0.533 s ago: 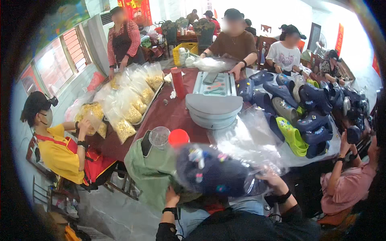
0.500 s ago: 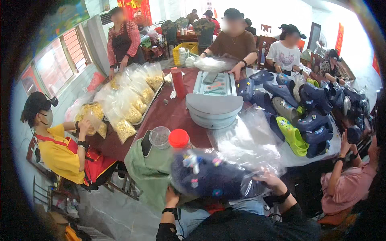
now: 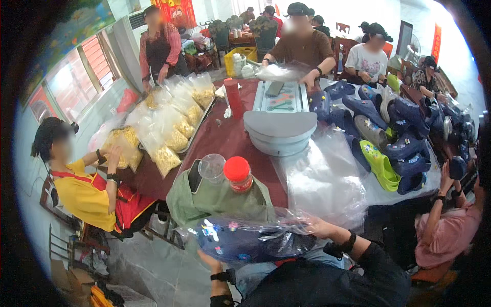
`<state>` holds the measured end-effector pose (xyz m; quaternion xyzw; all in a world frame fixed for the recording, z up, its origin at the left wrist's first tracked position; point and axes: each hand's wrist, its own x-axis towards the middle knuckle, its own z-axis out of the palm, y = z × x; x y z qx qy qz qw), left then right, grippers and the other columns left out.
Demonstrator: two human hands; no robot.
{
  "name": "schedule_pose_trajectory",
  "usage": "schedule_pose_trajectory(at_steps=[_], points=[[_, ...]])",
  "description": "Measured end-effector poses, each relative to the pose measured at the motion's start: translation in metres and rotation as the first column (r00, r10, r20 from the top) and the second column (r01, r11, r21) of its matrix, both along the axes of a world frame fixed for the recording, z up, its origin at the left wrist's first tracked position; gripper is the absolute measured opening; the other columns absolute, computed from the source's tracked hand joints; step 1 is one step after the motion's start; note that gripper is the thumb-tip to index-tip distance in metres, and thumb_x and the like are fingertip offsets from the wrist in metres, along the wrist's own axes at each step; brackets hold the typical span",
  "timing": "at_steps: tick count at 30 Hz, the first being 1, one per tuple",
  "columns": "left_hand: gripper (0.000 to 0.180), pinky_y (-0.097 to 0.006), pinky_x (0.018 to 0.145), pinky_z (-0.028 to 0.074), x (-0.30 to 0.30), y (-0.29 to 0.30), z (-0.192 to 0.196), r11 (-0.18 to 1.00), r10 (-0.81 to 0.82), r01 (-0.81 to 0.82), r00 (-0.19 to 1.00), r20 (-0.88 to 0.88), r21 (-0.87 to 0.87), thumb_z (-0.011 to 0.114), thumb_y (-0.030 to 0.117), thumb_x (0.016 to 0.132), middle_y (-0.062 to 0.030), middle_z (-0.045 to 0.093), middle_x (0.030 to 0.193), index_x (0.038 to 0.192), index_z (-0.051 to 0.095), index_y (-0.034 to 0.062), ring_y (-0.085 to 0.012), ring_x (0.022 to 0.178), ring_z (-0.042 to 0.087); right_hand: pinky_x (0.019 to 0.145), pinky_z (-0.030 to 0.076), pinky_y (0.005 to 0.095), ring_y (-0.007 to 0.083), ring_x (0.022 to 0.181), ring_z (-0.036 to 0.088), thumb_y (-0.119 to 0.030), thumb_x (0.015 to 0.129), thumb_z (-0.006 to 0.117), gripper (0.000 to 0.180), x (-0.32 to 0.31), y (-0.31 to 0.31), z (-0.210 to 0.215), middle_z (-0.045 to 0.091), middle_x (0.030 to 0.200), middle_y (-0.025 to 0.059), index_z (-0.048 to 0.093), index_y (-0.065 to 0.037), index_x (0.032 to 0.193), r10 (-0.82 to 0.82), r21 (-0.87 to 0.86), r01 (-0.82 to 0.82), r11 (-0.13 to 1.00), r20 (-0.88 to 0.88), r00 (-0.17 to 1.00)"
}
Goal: Packing plastic clogs into clear plastic bags in a factory finishing area.
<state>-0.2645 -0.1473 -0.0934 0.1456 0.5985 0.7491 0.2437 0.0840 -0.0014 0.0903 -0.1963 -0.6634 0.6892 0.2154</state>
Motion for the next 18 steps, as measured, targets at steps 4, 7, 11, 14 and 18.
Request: schedule_pose_trajectory(at_steps=[4,7,11,14,18], points=[[0.025,-0.037,0.082,0.045,-0.008,-0.014,0.0,0.961,0.276,-0.271,0.908,0.315,-0.059,0.048,0.009,0.088,-0.011,0.056,0.105,0.111,0.046,-0.0006,-0.0243,0.091,0.054,0.09,0.04,0.025,0.0092,0.1,0.049,-0.009,0.089,0.054,0.04,-0.028,0.002,-0.006,0.059,0.113,0.0015,0.051,-0.005,0.129,-0.004,-0.078,0.02,0.997,0.197,0.98],[0.034,-0.04,0.085,0.047,-0.016,-0.027,-0.011,0.96,0.174,-0.235,0.928,0.33,0.152,0.043,0.02,0.093,-0.01,0.056,0.113,0.12,0.049,0.0014,-0.0252,0.099,0.056,0.089,0.041,0.0261,0.0114,0.102,0.051,-0.004,0.087,0.055,0.039,-0.045,0.011,-0.011,0.06,0.114,0.0043,0.054,-0.005,0.126,-0.001,-0.079,0.02,0.997,0.236,0.972],[0.041,-0.04,0.08,0.049,-0.014,-0.022,0.006,0.892,0.442,-0.445,0.826,0.349,-0.077,0.05,0.028,0.091,-0.0118,0.059,0.11,0.114,0.054,-0.0054,-0.025,0.094,0.059,0.089,0.042,0.027,0.0136,0.101,0.054,-0.001,0.084,0.057,0.037,-0.055,0.018,-0.012,0.061,0.115,0.008,0.058,-0.006,0.121,-0.087,0.028,0.082,0.996,0.349,0.933],[0.045,-0.036,0.079,0.047,-0.005,-0.026,0.019,0.843,0.536,-0.521,0.802,0.262,-0.13,0.053,0.033,0.091,-0.0107,0.059,0.107,0.112,0.054,-0.0066,-0.0219,0.091,0.058,0.086,0.044,0.0281,0.0148,0.099,0.057,-0.003,0.084,0.057,0.036,-0.058,0.027,-0.025,0.063,0.112,0.0098,0.057,-0.004,0.12,-0.085,0.158,0.02,0.987,0.417,0.905],[0.053,-0.035,0.078,0.046,-0.004,-0.046,0.012,0.817,0.577,-0.552,0.774,0.26,-0.167,0.047,0.042,0.094,-0.0113,0.059,0.108,0.111,0.054,-0.0079,-0.0212,0.09,0.056,0.084,0.047,0.0324,0.0227,0.098,0.061,-0.009,0.081,0.06,0.039,-0.078,0.028,-0.026,0.064,0.11,0.0129,0.058,-0.009,0.12,-0.07,0.261,-0.055,0.964,0.447,0.892]])
